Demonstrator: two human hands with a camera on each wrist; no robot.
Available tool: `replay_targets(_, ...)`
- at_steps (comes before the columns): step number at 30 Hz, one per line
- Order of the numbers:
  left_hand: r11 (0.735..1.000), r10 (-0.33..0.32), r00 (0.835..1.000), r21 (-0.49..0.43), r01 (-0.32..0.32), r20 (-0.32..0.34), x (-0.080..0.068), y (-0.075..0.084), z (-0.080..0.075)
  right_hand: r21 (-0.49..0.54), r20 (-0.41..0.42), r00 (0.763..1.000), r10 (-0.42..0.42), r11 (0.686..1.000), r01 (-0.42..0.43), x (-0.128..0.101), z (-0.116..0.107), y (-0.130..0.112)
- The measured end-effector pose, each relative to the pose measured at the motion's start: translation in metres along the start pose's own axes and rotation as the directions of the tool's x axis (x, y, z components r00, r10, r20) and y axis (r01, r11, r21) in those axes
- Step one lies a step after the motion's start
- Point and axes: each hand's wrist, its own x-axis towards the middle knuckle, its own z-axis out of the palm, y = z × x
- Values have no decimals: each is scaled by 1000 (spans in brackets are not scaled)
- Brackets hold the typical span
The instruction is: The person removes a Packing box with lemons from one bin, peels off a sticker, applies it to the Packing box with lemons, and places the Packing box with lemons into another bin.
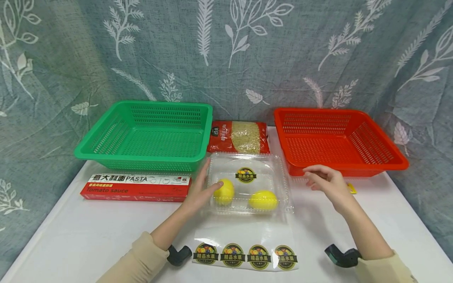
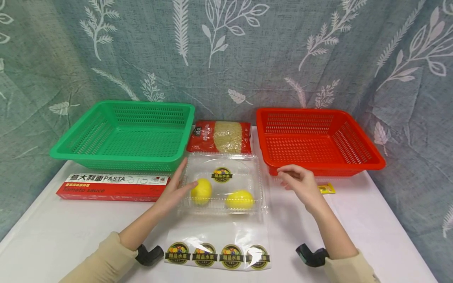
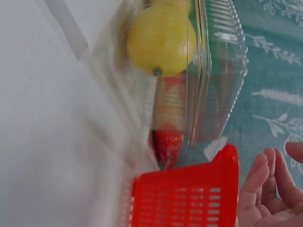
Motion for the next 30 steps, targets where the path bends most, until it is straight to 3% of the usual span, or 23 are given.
replay_targets(15,999,-11,999,-51,9,-47,0,-1,3,16,-46,999,6,1000,-5,-2,-15,17)
replay_targets(30,992,52,995,-109,-61,-82,-3,2,5,15,-91,994,65,998,-64,-4,-33,29)
